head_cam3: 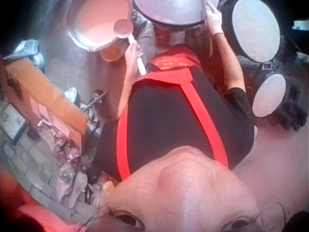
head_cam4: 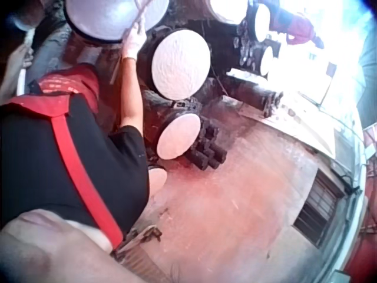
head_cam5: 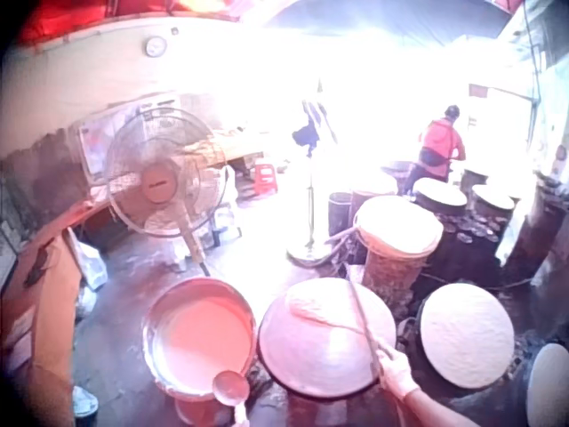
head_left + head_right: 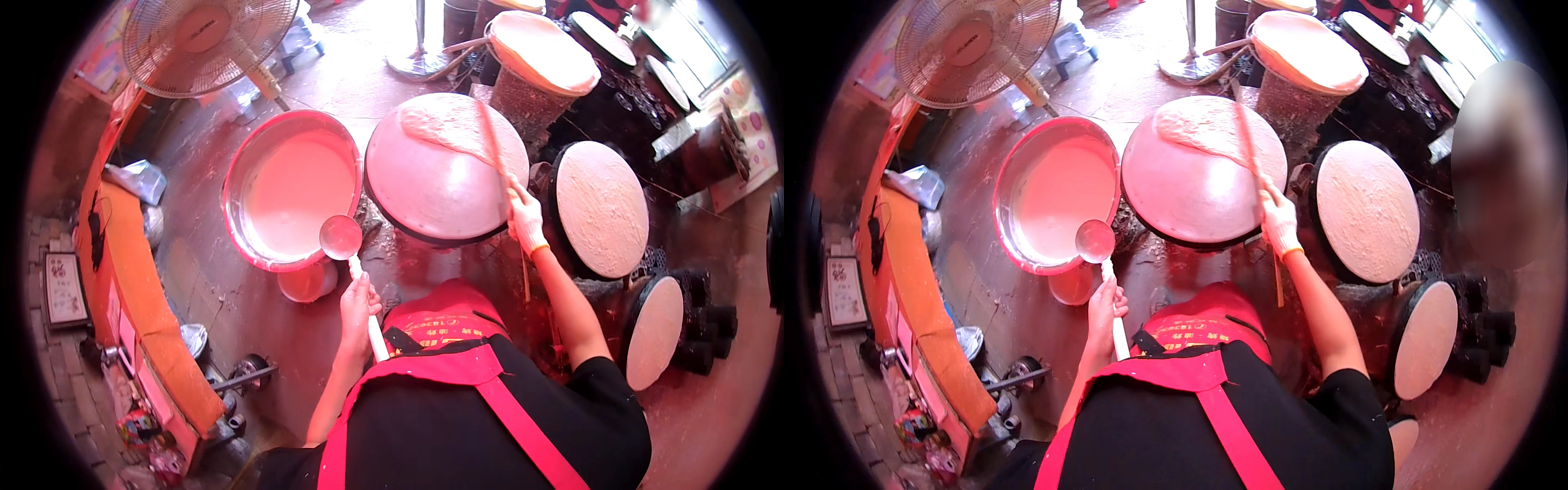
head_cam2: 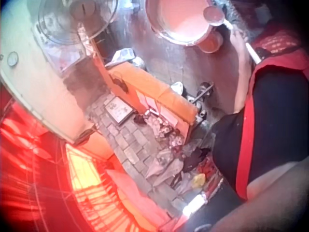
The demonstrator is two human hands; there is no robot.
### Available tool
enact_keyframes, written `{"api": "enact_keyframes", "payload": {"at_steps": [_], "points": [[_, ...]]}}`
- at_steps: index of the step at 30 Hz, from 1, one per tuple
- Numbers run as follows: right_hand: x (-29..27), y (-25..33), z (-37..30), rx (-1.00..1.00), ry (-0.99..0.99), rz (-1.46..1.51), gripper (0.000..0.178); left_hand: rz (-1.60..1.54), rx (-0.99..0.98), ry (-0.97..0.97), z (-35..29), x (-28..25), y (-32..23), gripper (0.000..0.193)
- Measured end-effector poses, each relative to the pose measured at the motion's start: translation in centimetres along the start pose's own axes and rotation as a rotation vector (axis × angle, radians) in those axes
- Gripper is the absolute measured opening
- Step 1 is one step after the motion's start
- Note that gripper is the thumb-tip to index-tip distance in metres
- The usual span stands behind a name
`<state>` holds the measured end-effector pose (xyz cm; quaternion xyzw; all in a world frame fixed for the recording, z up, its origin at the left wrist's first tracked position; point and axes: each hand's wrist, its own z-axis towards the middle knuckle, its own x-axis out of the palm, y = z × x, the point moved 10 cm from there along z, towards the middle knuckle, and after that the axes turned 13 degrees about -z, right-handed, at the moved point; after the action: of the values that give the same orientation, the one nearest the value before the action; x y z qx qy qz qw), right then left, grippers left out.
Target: The person pours batter onto several circular griddles using a ladle, spreads it into thin layers with a wooden spreader, and removes the cooked flatbreads using a spatula and their gloved hands.
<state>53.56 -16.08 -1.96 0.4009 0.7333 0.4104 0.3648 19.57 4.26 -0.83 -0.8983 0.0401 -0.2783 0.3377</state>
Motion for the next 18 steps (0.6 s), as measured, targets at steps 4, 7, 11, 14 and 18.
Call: {"api": "enact_keyframes", "payload": {"at_steps": [4, 7, 11, 14, 18], "points": [[6.3, 1.8, 1.6, -0.072, 0.314, -0.166, 0.036, -0.050, 0.048, -0.057, -1.3, 0.4, 2.2, 0.032], [6.8, 2.1, 1.3, -0.175, 0.434, -0.260, 0.037, -0.057, 0.045, -0.131, -2.2, 0.5, 3.5, 0.034], [3.1, 2.0, -1.1, -0.152, 0.671, -0.304, 0.037, -0.088, 0.114, -0.187, -3.6, -1.1, 4.2, 0.031], [-1.4, 1.6, 1.9, 0.001, 0.622, -0.322, 0.039, -0.056, 0.132, -0.215, -4.4, -0.6, 4.0, 0.026], [0.5, 2.6, 6.0, -0.022, 0.521, -0.274, 0.039, -0.008, 0.136, -0.241, -5.2, 0.1, 3.6, 0.022]]}}
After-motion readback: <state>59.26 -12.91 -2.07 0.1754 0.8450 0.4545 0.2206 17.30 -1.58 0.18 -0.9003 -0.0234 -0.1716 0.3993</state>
